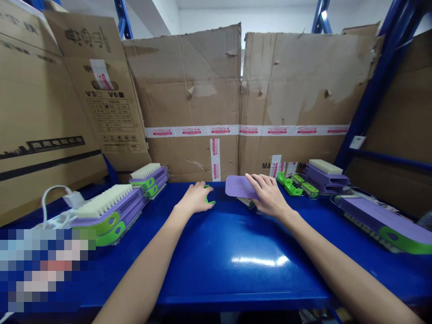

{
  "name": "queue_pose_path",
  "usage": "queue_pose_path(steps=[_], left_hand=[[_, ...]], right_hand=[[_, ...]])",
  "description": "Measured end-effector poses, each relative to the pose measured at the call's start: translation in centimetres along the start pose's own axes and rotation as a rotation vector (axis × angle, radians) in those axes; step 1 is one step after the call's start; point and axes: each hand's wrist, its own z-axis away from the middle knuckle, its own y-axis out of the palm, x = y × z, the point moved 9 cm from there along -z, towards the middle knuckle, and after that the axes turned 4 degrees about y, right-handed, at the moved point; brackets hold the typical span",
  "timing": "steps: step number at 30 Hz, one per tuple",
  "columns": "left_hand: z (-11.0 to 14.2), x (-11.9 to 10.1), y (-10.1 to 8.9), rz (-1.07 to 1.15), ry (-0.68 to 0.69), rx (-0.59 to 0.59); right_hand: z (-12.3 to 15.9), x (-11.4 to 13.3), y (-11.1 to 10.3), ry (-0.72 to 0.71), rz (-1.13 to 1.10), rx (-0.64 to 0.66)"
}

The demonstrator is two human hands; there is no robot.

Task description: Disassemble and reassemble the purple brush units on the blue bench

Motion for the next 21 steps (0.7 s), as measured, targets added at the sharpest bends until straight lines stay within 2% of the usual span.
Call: queue_pose_path(steps=[2, 4, 9, 13, 17, 21], left_hand=[[-0.1, -0.2, 1.0, 0.040, 0.003, 0.035], [-0.2, -0.7, 1.1, 0.059, 0.008, 0.012], [-0.7, -2.7, -1.0, 0.138, 0.107, -0.168], [-1.0, -3.9, -1.4, 0.134, 0.180, -0.201], [-0.8, -3.3, -1.8, 0.043, 0.169, -0.270], [-0.4, -1.0, -2.8, -0.034, 0.066, -0.369]], right_hand=[[0.0, 0.2, 0.0, -0.010, -0.010, 0.004], [-0.1, 0.5, -0.1, -0.021, -0.018, -0.004], [0.0, 1.1, -0.4, -0.052, -0.048, -0.032], [0.0, 1.1, -0.7, -0.055, -0.062, -0.077], [0.0, 0.7, -0.9, -0.041, -0.044, -0.117], [0.1, -1.2, -1.1, 0.093, 0.011, -0.156]])
